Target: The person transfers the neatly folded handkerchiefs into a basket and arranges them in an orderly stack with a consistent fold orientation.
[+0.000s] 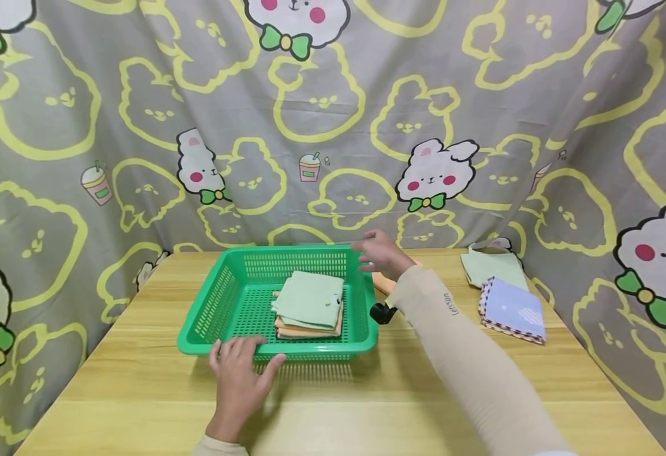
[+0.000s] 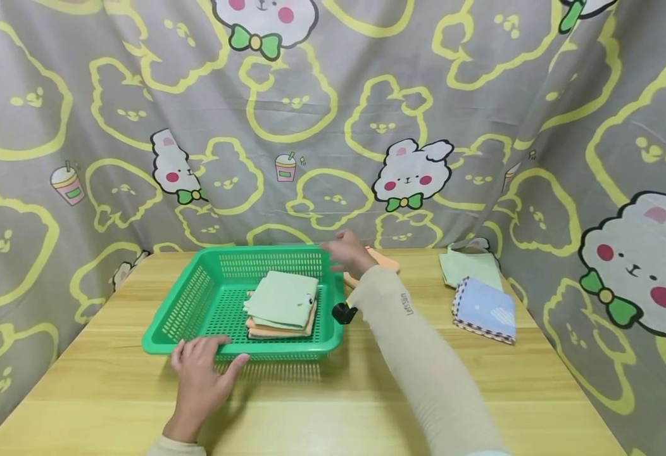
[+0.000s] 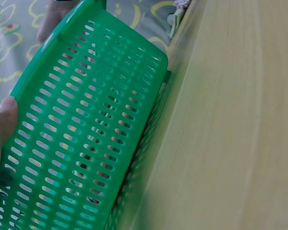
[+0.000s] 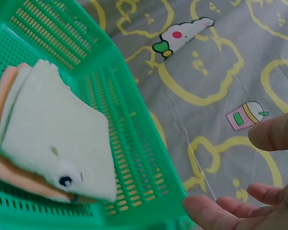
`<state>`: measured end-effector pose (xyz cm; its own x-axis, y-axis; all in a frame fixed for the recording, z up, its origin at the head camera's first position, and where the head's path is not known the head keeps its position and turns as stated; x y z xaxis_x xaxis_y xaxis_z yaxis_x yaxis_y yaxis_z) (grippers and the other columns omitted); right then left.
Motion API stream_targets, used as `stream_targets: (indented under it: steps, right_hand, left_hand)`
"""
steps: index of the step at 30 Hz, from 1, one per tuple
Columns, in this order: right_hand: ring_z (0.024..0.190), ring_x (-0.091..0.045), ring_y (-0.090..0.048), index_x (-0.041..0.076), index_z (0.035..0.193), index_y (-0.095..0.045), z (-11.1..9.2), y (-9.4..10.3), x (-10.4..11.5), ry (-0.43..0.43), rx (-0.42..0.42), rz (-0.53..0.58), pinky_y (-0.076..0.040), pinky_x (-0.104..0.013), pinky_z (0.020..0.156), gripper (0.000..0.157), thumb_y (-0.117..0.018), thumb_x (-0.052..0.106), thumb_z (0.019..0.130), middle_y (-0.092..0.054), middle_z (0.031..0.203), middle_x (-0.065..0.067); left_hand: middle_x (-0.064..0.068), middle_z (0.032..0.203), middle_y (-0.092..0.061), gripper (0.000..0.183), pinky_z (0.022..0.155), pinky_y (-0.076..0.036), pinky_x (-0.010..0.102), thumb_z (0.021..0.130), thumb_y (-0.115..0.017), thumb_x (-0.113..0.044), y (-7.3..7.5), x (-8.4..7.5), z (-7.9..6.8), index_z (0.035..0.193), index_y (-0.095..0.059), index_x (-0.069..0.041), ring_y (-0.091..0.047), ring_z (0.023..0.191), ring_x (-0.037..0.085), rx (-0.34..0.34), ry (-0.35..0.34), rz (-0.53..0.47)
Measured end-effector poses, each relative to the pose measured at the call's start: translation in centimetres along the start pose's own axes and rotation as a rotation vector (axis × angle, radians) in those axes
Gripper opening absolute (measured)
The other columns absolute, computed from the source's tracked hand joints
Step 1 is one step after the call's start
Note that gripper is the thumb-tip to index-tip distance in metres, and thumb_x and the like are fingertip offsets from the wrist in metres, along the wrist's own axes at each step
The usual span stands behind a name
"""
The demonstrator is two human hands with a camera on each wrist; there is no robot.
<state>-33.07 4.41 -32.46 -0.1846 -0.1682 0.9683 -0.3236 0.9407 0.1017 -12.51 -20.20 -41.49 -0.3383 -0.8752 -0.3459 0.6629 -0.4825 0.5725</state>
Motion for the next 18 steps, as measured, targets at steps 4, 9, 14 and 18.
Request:
stream_targets:
  steps: [4, 9, 14, 18]
  right_hand:
    - [0.126, -0.041, -0.043, 0.003, 0.142, -0.023, -0.1, 1.3, 0.1, 0.009, -0.032, -0.010, -0.047, -0.045, 0.096, 0.057, -0.056, 0.018, 0.098, -0.035, 0.141, -0.023]
    - [0.125, -0.041, -0.043, 0.003, 0.142, -0.025, 0.1, 2.5, 0.0, 0.002, -0.065, -0.003, -0.048, -0.045, 0.094, 0.055, -0.055, 0.017, 0.098, -0.036, 0.141, -0.021]
    - [0.123, -0.041, -0.043, 0.001, 0.143, -0.023, 0.3, 3.7, -0.7, 0.001, -0.067, 0.022, -0.047, -0.044, 0.095, 0.054, -0.051, 0.015, 0.099, -0.033, 0.143, -0.023]
    - [0.126, -0.042, -0.042, -0.001, 0.143, -0.020, 0.4, 4.7, -1.6, -0.010, -0.068, 0.032, -0.045, -0.045, 0.098, 0.056, -0.051, 0.017, 0.100, -0.028, 0.147, -0.023]
  left_hand:
    - [0.013, 0.093, -0.064, 0.053, 0.096, -0.016, 0.069, 0.083, -0.065, -0.055, -0.1, 0.0, 0.0, 0.098, -0.063, -0.004, -0.051, 0.097, 0.038, 0.015, 0.003, -0.001]
    - [0.013, 0.092, -0.064, 0.054, 0.096, -0.016, 0.069, 0.083, -0.065, -0.055, 0.0, 0.2, -0.1, 0.097, -0.063, -0.003, -0.050, 0.096, 0.038, 0.009, -0.001, -0.001]
    - [0.013, 0.092, -0.064, 0.053, 0.096, -0.016, 0.069, 0.083, -0.066, -0.054, -0.1, 0.2, -0.1, 0.097, -0.063, -0.004, -0.050, 0.096, 0.038, 0.010, -0.002, -0.001]
    - [0.013, 0.092, -0.064, 0.050, 0.096, -0.015, 0.069, 0.080, -0.070, -0.050, -0.2, 0.2, -0.1, 0.097, -0.064, -0.003, -0.050, 0.095, 0.038, 0.016, -0.006, -0.005]
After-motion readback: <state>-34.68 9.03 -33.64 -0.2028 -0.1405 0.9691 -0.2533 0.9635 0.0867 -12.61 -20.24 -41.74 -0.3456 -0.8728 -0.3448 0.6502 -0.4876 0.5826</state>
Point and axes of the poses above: each hand's wrist, its own z-axis towards the middle knuckle, its own y-axis out of the back of the hand, x = y × z, the point moved 4 cm from there along z, towards the middle knuckle
